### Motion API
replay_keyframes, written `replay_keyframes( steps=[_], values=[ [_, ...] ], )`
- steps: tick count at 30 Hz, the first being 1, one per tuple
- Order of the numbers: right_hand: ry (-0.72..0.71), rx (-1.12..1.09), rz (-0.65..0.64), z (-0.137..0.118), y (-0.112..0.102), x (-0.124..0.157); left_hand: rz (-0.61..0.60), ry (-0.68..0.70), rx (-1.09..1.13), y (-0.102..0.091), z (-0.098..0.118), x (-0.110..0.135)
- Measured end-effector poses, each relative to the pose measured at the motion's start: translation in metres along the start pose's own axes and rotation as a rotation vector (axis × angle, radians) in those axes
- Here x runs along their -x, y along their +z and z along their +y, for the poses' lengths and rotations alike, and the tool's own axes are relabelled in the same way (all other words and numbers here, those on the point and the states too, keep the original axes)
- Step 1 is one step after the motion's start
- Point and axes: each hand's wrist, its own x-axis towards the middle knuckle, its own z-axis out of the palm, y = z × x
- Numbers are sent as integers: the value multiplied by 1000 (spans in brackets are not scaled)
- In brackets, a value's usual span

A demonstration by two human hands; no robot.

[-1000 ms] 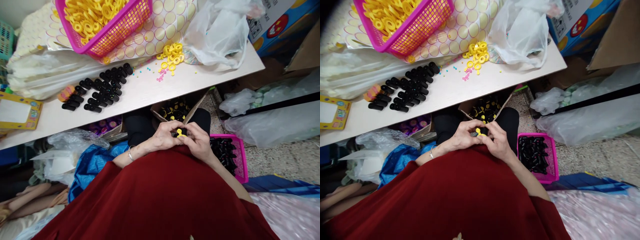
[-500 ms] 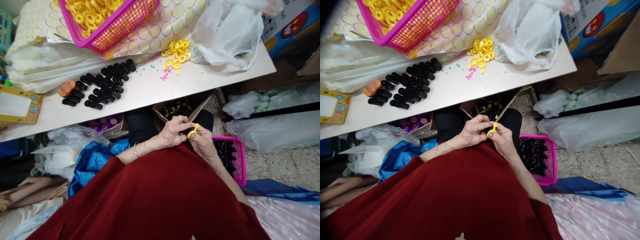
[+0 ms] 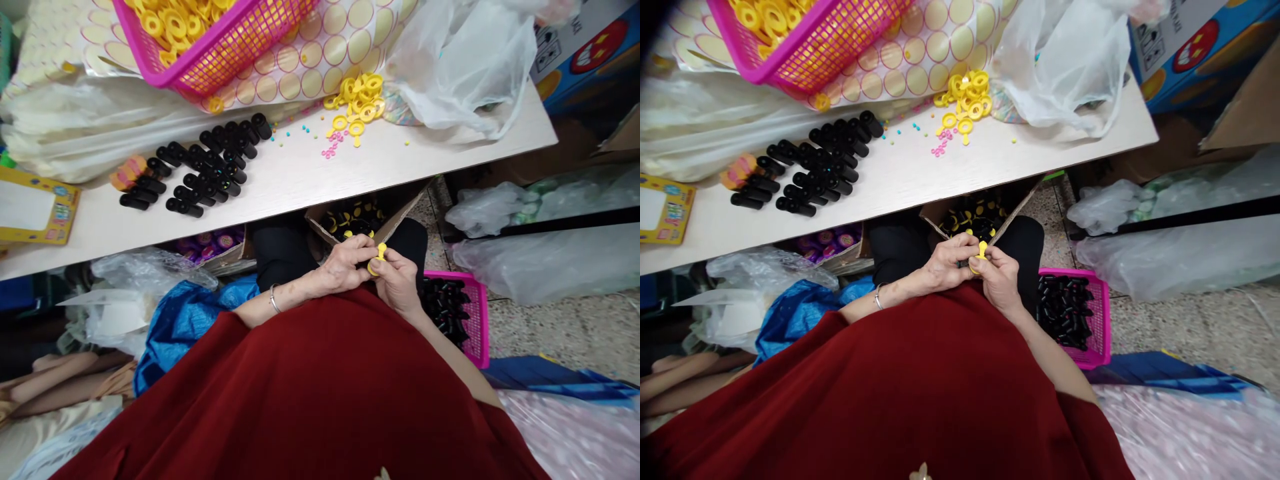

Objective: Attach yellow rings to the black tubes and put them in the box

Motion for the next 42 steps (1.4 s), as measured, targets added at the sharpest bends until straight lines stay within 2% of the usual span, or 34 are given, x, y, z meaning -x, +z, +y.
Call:
replay_keyframes(
  steps=[3, 6, 12, 15, 17, 20, 25, 29, 34, 39, 42],
  values=[
    [82, -41, -70, -1, -1, -4, 13, -46, -13, -2, -5, -2],
    [86, -22, -96, -5, -4, -5, -4, -61, -11, -5, -3, -4],
    [41, 67, -46, -3, -3, -3, -54, -45, 26, -3, 4, -2],
    [-10, 106, 28, 4, -1, -5, -41, -58, 75, 2, -3, 0],
    [32, 108, 23, 7, -2, -10, -17, -94, 101, 3, -9, -1],
    [197, 28, -84, 1, -6, -18, -6, -141, 105, -1, -16, -2],
    [385, -108, -231, -12, -12, -29, -106, -101, 114, -8, -20, -3],
    [362, -59, -308, -18, -15, -30, -134, -47, 149, -10, -20, -4],
    [401, 70, -387, -24, -20, -29, -163, -62, 100, -10, -17, -3],
    [463, -10, -500, -15, -30, -24, -176, -81, 88, -7, -13, 9],
    [441, 29, -533, -10, -34, -15, -205, -102, 132, -5, -12, 15]
  ],
)
